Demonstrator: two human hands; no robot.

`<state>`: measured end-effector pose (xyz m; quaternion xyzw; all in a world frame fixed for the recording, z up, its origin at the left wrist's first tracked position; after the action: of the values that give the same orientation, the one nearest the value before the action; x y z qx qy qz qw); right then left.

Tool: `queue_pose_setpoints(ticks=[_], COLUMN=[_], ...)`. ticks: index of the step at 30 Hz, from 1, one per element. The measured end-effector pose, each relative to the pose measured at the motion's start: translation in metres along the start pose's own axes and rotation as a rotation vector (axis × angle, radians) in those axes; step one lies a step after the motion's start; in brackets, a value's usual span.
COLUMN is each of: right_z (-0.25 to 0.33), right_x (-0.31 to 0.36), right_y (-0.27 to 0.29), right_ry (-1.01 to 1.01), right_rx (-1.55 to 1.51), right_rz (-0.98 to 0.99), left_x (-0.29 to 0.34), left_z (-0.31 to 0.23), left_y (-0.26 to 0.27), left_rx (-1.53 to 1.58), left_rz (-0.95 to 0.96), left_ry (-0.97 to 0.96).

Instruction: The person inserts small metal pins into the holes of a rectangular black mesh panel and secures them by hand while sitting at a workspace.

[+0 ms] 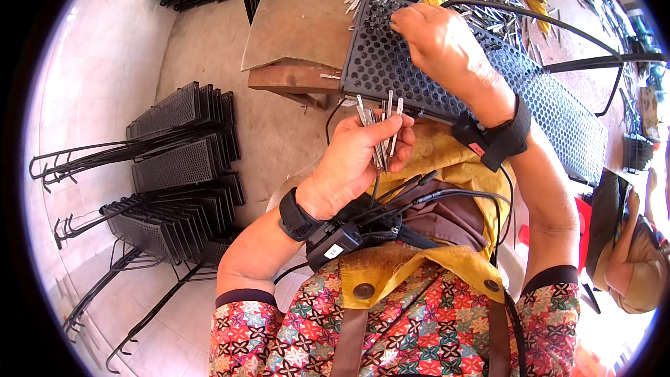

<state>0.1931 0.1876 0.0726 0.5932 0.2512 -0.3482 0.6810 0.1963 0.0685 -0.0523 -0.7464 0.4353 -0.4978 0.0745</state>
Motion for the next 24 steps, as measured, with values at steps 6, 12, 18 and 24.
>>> queue_pose_setpoints(ticks=[6, 12, 18, 24], right_z=[-0.008, -0.02, -0.005, -0.004], right_x=[-0.012, -0.002, 0.0, 0.001], right_y=[-0.009, 0.0, 0.002, -0.002], right_ry=[-0.06, -0.206, -0.029, 0.123], right_rx=[0.122, 0.188, 0.153, 0.059], right_rz=[0.124, 0.105, 0.064, 0.078], left_x=[0.002, 0.004, 0.002, 0.001], left_z=[-0.001, -0.007, -0.008, -0.009], left_y=[-0.003, -0.007, -0.007, -0.004], left_rx=[-0.044, -0.027, -0.017, -0.036], left_rz=[0.009, 0.034, 0.038, 0.012], left_ry=[-0.031, -0.077, -0.084, -0.089])
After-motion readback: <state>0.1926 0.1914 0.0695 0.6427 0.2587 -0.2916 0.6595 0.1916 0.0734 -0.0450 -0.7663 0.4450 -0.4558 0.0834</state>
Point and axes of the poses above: each hand's wrist, its own x-axis away from the middle knuckle, its own y-axis out of the back of the hand, z = x × y, the point moved 9 cm from there along -x, towards the middle knuckle, and after that the axes turned 15 degrees about -z, right-handed, at the moved point
